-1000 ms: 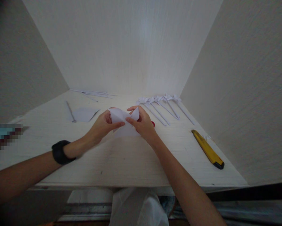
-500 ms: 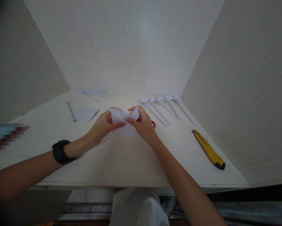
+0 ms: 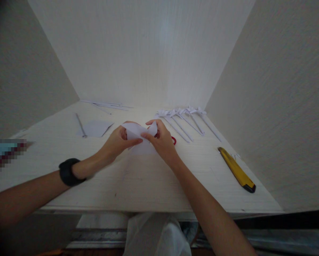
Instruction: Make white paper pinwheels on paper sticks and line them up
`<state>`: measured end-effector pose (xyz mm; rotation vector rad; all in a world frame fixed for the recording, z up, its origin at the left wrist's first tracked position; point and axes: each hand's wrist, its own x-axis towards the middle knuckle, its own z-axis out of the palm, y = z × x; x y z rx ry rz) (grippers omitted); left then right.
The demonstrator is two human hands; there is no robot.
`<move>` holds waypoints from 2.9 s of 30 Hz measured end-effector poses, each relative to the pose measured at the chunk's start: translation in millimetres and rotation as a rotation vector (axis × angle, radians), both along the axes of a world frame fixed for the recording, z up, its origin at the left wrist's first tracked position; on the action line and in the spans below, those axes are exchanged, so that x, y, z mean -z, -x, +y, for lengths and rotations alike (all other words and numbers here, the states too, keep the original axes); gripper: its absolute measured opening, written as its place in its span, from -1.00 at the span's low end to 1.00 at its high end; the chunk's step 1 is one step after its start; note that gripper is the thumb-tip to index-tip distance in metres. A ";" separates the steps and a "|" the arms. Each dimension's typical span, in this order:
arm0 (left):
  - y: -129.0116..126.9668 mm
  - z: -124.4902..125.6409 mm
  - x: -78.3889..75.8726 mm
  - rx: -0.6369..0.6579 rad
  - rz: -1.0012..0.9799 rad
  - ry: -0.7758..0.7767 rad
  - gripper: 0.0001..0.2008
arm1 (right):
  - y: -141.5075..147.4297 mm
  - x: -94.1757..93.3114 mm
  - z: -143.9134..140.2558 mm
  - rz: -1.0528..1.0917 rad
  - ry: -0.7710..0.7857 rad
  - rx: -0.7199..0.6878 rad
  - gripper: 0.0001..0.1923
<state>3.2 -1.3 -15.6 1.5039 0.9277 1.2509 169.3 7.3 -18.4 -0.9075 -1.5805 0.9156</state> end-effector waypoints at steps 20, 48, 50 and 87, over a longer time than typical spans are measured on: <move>-1.3 -1.0 -0.3 0.009 -0.042 0.015 -0.57 | -1.0 2.8 0.1 -0.046 -0.096 0.030 -0.65; 0.4 3.1 -2.9 -0.163 -0.216 0.053 -0.73 | 0.4 -6.0 -22.3 -0.797 -0.988 0.284 -0.75; 0.3 3.0 -3.5 -0.171 -0.218 0.051 -0.75 | 6.0 -1.8 -24.9 -0.932 -1.008 0.234 -0.70; 0.3 1.8 -5.9 -0.235 -0.202 -0.024 -0.68 | 17.1 -4.2 -30.4 -0.889 -1.053 0.480 -0.89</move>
